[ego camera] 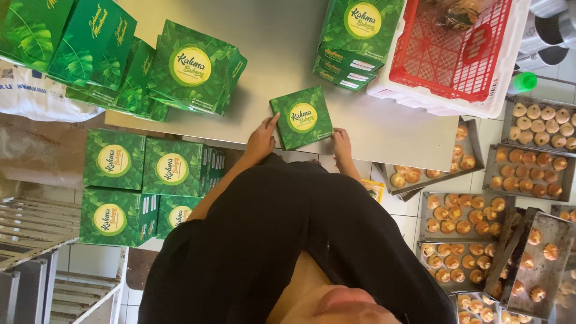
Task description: The person assembles cardboard boxes, places wrapped bread rolls inside them, and closes the boxes.
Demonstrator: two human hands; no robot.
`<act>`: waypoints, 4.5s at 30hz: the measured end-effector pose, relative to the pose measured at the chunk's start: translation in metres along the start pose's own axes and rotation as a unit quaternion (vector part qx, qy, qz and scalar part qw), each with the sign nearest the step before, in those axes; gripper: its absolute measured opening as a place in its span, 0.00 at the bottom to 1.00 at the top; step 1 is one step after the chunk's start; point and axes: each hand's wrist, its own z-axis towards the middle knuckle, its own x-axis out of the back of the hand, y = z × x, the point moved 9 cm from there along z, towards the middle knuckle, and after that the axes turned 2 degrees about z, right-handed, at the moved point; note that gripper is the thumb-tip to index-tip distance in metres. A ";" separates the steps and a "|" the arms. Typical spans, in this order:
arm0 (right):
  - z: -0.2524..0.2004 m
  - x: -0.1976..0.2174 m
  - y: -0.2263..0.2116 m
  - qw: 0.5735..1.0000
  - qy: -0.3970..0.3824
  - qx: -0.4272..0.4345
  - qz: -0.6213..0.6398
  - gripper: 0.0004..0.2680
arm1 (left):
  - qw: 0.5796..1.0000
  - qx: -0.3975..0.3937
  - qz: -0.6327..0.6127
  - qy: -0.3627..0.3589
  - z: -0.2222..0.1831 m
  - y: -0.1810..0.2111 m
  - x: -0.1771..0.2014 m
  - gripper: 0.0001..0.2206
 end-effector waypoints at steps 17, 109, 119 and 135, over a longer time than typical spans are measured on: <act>-0.029 -0.012 -0.038 0.996 -0.078 -0.002 0.041 0.13 | 0.885 0.202 -0.410 -0.093 0.003 -0.050 -0.072 0.32; 0.070 0.035 -0.080 0.940 -0.275 0.156 -0.125 0.22 | 0.718 0.325 -0.577 0.212 0.027 -0.060 -0.177 0.34; 0.056 0.007 -0.082 0.914 -0.392 0.025 -0.099 0.09 | 0.731 0.372 -0.480 0.312 -0.068 -0.043 -0.173 0.28; 0.040 -0.052 -0.063 0.866 -0.467 -0.038 -0.172 0.11 | 0.663 0.442 -0.454 0.398 -0.158 -0.042 -0.206 0.22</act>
